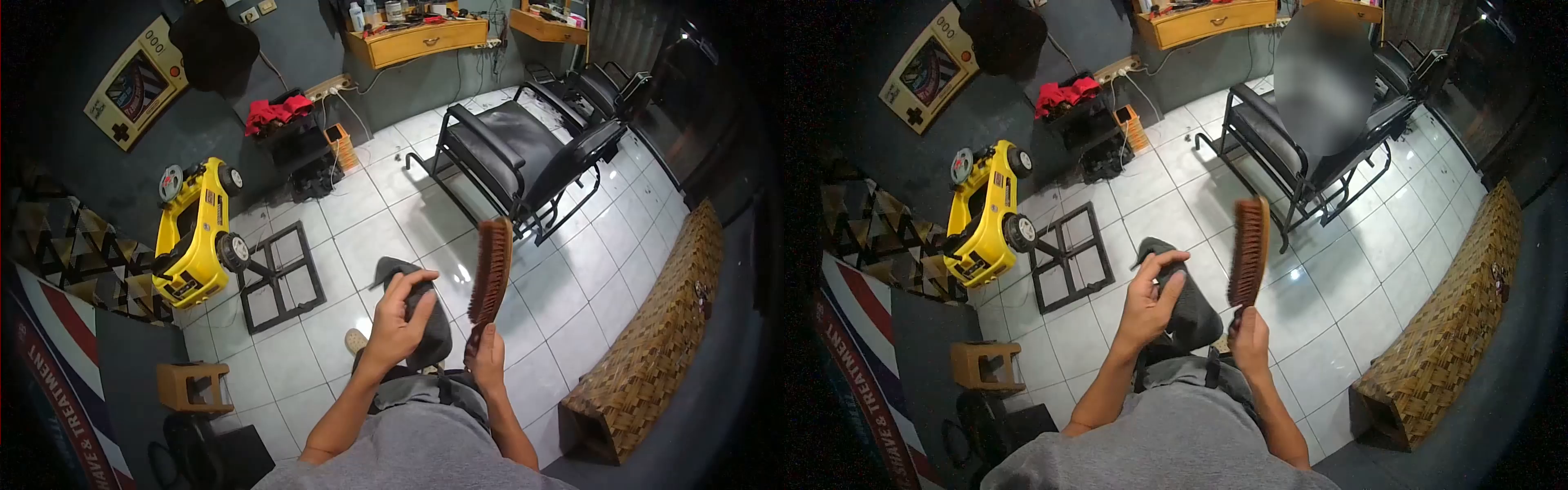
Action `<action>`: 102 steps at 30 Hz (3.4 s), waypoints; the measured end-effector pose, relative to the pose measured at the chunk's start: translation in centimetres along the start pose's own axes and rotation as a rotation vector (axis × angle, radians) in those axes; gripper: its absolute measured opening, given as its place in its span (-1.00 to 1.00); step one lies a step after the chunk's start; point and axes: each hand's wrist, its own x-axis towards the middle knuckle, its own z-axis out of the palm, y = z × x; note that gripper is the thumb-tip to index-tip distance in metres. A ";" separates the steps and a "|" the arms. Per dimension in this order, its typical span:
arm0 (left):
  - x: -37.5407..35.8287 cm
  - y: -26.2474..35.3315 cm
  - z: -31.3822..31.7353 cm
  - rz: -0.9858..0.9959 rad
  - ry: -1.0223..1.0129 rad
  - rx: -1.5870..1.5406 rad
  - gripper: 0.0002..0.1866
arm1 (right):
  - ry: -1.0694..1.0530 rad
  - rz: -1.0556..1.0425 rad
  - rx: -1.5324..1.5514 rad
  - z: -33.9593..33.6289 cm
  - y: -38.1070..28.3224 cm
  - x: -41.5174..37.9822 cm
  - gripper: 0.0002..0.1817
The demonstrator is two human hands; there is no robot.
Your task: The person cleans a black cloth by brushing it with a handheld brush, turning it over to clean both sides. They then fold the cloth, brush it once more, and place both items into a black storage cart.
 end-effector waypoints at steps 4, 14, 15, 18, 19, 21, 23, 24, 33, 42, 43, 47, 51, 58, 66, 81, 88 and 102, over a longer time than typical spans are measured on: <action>-0.2 1.3 0.1 0.038 0.000 -0.037 -0.84 | -0.339 -0.302 -0.236 1.1 -1.0 -0.1 -0.48; -1.4 2.6 -1.7 -0.054 0.181 -0.512 -0.60 | -0.121 0.205 -0.583 -5.7 9.2 1.7 -0.46; -1.5 2.2 -1.6 0.018 0.180 -0.389 -0.55 | -0.126 0.213 -0.588 -5.2 7.4 1.1 -0.46; -1.7 0.6 -1.1 0.130 0.149 -0.158 -0.44 | -0.231 0.286 -0.061 -2.1 -0.3 0.0 -0.53; -1.8 0.4 -1.0 0.124 0.151 -0.158 -0.44 | -0.232 0.292 -0.063 -1.4 -1.8 -0.4 -0.53; -2.0 0.2 -0.5 0.044 0.127 -0.030 -0.46 | -0.455 0.325 0.231 -0.2 -3.5 -0.9 -0.53; -1.7 0.0 0.7 0.110 0.145 -0.067 -0.48 | -0.406 -0.006 -0.103 2.4 -2.9 -1.0 -0.52; -1.8 0.8 0.5 0.072 0.136 -0.049 -0.49 | -0.460 -0.024 -0.089 2.3 0.0 -0.1 -0.51; -2.1 0.0 -2.2 0.127 0.336 -0.160 -0.40 | -0.268 0.078 -0.879 -4.8 11.2 2.3 -0.51; -1.7 -1.2 0.0 0.113 0.275 0.005 -0.40 | -0.476 0.175 -0.042 2.4 -2.4 -1.8 -0.48; -1.5 -0.9 0.0 0.108 0.271 0.004 -0.40 | -0.525 0.176 -0.101 2.7 -1.5 -1.9 -0.47; -0.4 -0.7 -1.6 0.269 0.432 0.046 -0.40 | -0.487 0.005 -0.472 0.5 5.9 0.6 -0.48; -0.1 0.9 -2.2 0.243 0.500 -0.444 -0.40 | -0.421 0.064 -0.977 -4.1 11.4 1.5 -0.44; -4.5 -6.6 -1.5 -0.391 0.307 -0.412 -0.58 | -0.538 0.166 -0.783 -2.7 9.5 1.0 -0.36; -5.5 -6.9 -0.2 -0.499 0.118 -0.270 -0.63 | -0.299 0.207 -0.735 -4.3 10.7 1.9 -0.37; -5.3 -17.4 6.6 -0.659 -0.452 0.041 -0.66 | 0.216 0.648 -0.162 -8.3 15.4 -1.7 -0.46; -5.9 -23.2 10.7 -0.612 -0.750 0.167 -0.68 | 0.585 0.753 0.180 -8.7 17.9 -4.0 -0.48; -7.2 -42.3 12.0 -0.796 -0.980 0.466 -0.71 | 0.759 0.771 0.235 -8.3 30.5 0.6 -0.48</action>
